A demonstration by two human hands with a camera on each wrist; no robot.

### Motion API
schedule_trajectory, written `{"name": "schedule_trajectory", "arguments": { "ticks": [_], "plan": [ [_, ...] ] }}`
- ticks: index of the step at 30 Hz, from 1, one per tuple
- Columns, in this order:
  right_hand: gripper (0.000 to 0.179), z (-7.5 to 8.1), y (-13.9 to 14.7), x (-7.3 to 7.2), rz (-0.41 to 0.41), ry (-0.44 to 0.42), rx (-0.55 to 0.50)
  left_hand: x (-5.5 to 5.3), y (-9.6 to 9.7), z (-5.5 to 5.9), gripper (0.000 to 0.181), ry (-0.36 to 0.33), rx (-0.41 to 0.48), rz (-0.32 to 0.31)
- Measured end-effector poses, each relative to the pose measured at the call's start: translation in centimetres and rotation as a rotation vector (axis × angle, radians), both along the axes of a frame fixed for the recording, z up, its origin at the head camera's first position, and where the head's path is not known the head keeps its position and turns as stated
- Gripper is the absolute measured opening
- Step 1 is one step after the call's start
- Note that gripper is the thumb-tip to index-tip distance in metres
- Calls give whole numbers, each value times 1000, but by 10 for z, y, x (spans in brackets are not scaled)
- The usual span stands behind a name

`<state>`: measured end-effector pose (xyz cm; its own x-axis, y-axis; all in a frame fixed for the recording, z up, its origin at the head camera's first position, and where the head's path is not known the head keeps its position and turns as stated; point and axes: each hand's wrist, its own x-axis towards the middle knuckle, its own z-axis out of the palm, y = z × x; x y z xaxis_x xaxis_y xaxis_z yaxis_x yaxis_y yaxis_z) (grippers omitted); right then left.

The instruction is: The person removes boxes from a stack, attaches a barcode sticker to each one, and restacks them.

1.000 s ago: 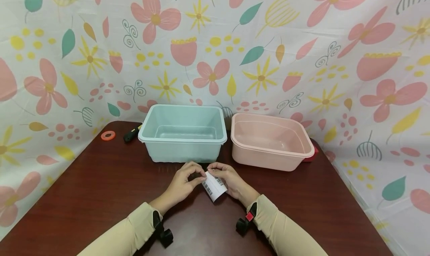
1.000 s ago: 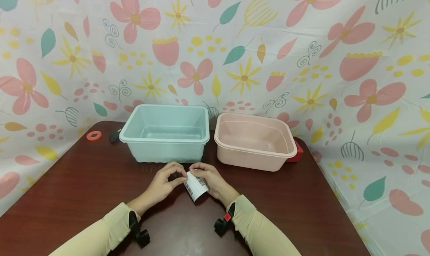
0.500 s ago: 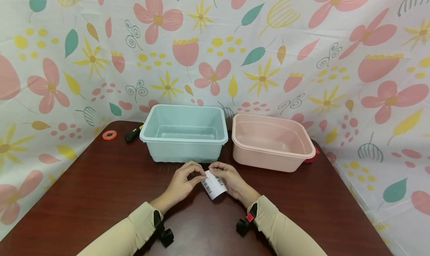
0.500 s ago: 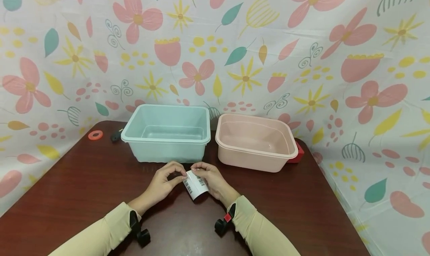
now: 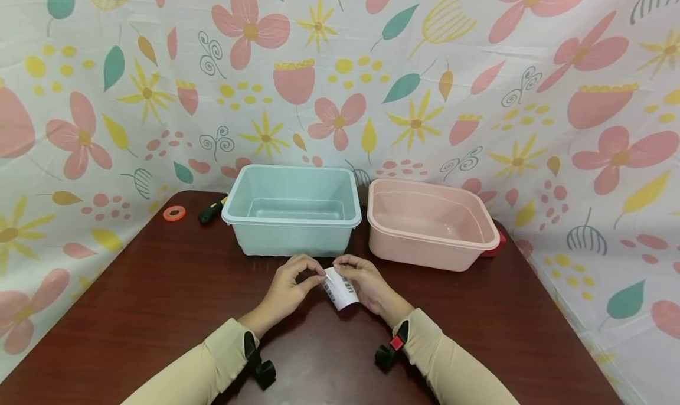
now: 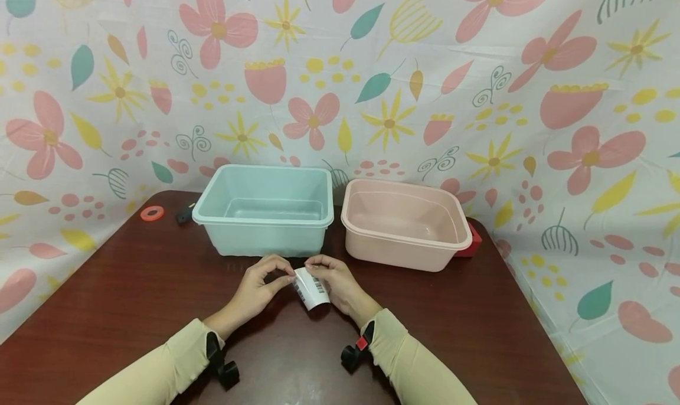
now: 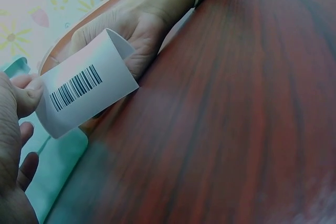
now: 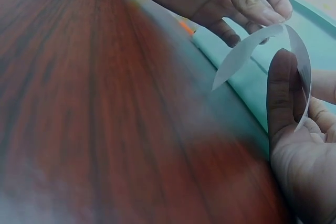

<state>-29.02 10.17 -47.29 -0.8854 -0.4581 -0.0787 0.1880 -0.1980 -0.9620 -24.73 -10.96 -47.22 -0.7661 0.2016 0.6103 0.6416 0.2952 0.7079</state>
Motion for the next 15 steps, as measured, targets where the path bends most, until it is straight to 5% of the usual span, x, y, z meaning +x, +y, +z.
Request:
{"name": "schedule_trajectory", "arguments": {
  "ticks": [15],
  "plan": [
    [31,1,14,4,-7,2,-39,0,2,2,15,46,56,9]
  ]
}}
